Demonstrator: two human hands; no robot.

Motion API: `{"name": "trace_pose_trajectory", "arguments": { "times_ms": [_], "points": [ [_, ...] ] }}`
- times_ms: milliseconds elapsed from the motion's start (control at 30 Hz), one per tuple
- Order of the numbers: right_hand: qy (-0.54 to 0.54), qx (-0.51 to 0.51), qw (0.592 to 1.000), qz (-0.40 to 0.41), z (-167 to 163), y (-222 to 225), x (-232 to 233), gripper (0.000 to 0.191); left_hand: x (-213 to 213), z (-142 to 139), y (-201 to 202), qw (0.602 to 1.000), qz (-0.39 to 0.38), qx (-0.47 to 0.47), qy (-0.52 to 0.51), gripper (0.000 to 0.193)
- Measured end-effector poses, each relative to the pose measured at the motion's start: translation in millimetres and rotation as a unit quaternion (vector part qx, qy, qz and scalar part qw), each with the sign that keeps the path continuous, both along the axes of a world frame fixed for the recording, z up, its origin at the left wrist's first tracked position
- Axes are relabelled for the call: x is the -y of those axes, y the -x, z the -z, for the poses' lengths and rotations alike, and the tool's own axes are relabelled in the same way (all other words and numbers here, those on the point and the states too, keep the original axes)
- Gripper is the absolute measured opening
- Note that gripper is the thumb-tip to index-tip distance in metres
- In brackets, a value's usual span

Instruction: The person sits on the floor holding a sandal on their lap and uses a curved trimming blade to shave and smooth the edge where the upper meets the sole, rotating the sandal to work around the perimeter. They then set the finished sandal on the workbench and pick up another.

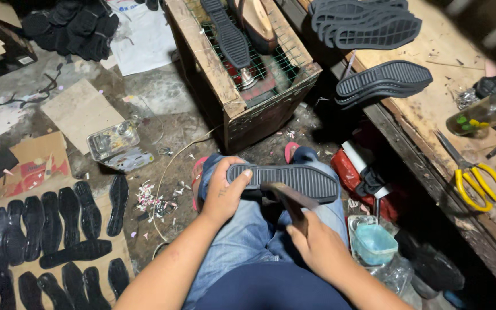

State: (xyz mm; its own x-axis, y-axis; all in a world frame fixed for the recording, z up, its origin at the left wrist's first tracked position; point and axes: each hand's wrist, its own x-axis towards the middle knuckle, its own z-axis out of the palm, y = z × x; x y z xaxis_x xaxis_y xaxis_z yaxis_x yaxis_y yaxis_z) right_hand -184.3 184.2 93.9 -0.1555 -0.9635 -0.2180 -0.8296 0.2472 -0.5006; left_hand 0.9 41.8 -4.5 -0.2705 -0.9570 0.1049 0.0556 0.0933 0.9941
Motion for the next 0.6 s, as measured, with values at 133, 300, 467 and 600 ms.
{"name": "trace_pose_trajectory", "arguments": {
  "times_ms": [133,300,467,600],
  "points": [
    [-0.054,0.123,0.984,0.114,46.7,34.4,-28.9,0.039,-0.6,-5.1,-2.2,0.997,0.007,0.058,0.044,0.026],
    [0.178,0.129,0.948,0.228,38.1,111.4,-31.7,0.058,-11.5,-28.8,-10.2,0.961,0.006,0.214,0.174,0.027],
    [0.218,-0.117,0.941,0.230,18.3,172.0,-13.0,0.061,-44.6,-52.2,4.4,0.858,0.087,0.393,0.318,0.047],
    [0.169,-0.184,0.930,0.270,28.4,209.4,11.9,0.062,-65.3,-58.0,28.3,0.796,0.093,0.446,0.400,0.091]
  ]
}}
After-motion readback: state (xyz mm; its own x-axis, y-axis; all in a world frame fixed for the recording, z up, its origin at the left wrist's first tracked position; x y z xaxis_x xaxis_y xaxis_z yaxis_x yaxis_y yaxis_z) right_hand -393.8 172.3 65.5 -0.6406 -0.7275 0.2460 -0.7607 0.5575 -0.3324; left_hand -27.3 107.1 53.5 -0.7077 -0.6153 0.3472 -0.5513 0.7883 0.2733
